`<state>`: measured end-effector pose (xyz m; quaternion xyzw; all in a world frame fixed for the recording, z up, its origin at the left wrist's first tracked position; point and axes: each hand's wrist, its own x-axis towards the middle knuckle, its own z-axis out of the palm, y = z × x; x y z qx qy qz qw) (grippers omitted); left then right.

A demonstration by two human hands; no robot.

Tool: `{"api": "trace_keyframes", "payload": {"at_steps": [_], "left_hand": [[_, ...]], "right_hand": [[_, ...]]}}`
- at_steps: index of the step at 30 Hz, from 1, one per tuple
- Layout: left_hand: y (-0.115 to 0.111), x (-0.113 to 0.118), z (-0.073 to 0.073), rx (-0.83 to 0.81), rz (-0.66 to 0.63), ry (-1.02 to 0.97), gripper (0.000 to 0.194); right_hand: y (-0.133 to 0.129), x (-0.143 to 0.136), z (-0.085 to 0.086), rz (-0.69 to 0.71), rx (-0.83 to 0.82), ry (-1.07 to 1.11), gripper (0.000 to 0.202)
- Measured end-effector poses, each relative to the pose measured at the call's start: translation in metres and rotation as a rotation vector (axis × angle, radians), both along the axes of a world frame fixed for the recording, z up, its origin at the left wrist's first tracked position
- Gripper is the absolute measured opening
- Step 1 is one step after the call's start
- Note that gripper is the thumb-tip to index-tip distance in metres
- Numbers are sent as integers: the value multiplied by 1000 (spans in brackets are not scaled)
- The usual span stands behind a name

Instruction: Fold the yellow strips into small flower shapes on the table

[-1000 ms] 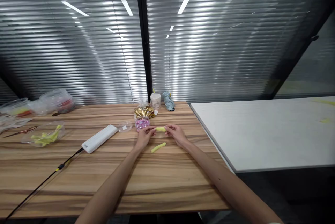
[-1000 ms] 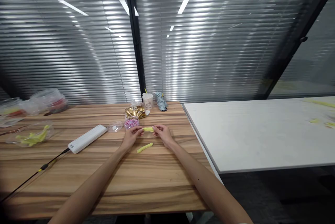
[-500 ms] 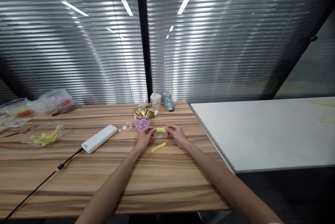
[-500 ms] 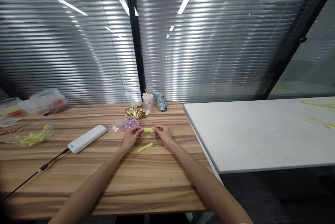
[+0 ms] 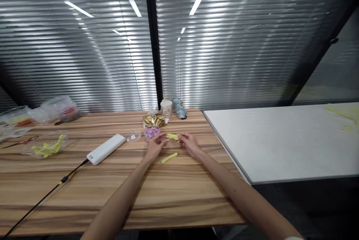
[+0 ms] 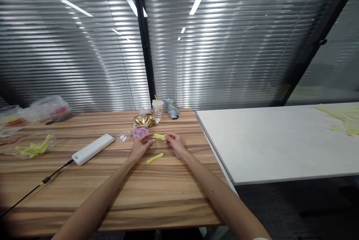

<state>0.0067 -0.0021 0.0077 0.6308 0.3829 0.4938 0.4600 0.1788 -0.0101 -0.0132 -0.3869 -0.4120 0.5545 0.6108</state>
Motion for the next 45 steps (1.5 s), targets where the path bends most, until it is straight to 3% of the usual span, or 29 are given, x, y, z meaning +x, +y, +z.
{"api": "trace_keyframes", "payload": {"at_steps": [8, 14, 27, 45], "left_hand": [[1, 1, -1, 42, 140, 8, 27], [-1, 2, 1, 30, 162, -39, 27], [5, 0, -8, 78, 48, 10, 28], [5, -1, -6, 59, -57, 62, 29]], "right_hand": [[-2, -1, 2, 37, 25, -12, 31], [0, 1, -1, 82, 30, -20, 32], [-1, 1, 2, 100, 19, -69, 32], [-2, 0, 3, 62, 68, -111, 35]]}}
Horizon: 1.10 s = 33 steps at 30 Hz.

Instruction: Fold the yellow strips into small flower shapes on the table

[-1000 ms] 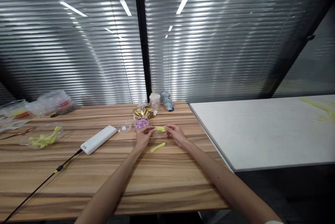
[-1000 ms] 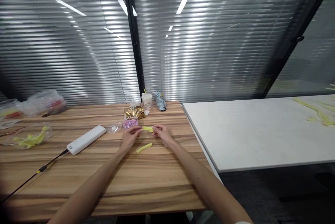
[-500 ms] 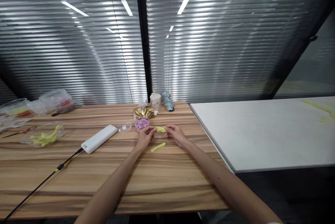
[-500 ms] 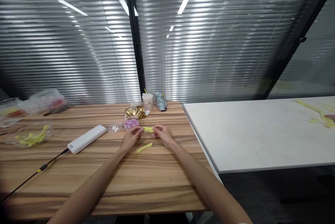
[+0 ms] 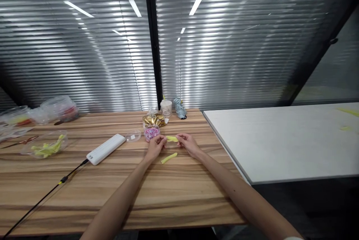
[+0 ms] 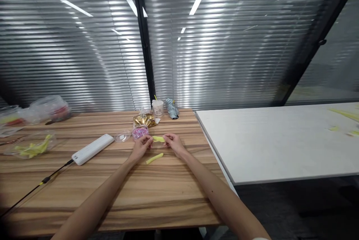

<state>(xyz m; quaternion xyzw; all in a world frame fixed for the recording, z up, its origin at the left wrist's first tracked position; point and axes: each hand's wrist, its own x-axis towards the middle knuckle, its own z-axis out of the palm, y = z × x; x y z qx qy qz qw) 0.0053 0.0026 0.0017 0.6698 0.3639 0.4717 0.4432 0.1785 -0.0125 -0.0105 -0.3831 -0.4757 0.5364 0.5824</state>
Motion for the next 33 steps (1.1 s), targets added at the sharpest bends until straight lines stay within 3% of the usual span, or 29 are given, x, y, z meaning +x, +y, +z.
{"api": "trace_keyframes", "payload": {"at_steps": [18, 23, 33], "left_hand": [[-3, -3, 5, -13, -39, 94, 27], [-2, -2, 5, -68, -20, 24, 31], [-12, 1, 12, -229, -128, -107, 32]], "right_hand": [[2, 0, -3, -8, 37, -25, 32], [2, 1, -3, -4, 64, -49, 32], [2, 1, -4, 15, 67, -62, 33]]}}
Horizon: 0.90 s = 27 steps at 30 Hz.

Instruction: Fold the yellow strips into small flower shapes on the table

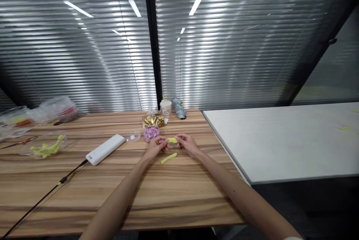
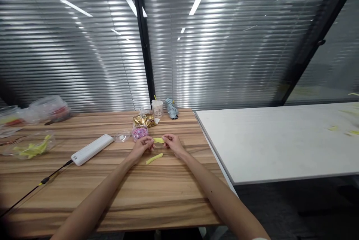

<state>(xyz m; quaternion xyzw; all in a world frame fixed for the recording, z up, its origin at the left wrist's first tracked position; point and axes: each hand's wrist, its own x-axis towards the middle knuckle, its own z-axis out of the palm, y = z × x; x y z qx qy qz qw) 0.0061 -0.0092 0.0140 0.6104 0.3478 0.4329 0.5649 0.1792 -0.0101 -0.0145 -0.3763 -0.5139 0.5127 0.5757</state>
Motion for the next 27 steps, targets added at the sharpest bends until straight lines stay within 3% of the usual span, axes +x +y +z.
{"api": "trace_keyframes", "payload": {"at_steps": [6, 27], "left_hand": [[0, -1, -1, -61, -17, -23, 32], [0, 0, 1, -15, 6, 48, 31]], "right_hand": [[-1, 0, 3, -2, 11, -9, 32], [-3, 0, 3, -10, -13, -11, 31]]}}
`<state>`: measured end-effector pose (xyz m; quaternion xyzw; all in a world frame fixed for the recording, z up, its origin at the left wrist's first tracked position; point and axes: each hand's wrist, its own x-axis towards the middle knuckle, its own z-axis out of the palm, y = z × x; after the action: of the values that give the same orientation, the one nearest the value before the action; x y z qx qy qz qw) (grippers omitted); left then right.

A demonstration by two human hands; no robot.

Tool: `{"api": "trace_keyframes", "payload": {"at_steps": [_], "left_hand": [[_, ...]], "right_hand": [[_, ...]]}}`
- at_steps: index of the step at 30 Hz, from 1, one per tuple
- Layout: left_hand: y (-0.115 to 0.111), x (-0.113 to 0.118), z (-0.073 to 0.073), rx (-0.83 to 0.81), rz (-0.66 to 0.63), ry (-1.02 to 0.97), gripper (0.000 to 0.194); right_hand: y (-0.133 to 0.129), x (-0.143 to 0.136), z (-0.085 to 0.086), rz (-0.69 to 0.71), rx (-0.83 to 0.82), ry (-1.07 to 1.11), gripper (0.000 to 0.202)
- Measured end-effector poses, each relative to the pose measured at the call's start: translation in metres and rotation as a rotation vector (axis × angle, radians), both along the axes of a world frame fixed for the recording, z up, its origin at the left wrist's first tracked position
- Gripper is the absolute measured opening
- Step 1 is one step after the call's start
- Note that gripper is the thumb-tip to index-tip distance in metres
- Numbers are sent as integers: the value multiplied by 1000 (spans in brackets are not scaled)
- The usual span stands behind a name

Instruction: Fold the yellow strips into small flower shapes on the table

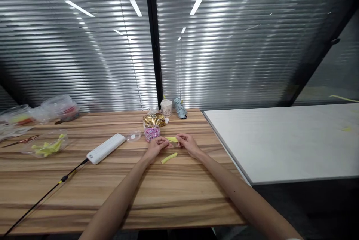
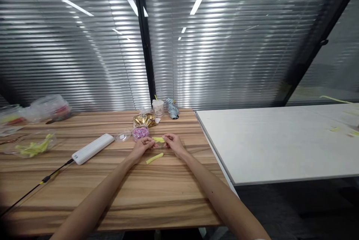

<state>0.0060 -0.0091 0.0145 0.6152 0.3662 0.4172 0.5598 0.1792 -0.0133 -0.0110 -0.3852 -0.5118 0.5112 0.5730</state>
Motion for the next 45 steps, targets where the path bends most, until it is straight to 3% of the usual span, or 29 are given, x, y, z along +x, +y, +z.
{"api": "trace_keyframes", "payload": {"at_steps": [12, 27, 38, 45], "left_hand": [[0, -1, -3, 12, -17, -10, 29], [-4, -1, 3, 34, -39, 46, 29], [3, 0, -4, -19, 62, -15, 35], [2, 1, -3, -15, 57, -30, 38]], "right_hand": [[0, 0, 1, 1, -2, -9, 35], [-1, -1, 3, -20, -7, -13, 32], [-2, -1, 3, -7, 19, -48, 32], [-2, -2, 4, 7, 37, -73, 32]]}}
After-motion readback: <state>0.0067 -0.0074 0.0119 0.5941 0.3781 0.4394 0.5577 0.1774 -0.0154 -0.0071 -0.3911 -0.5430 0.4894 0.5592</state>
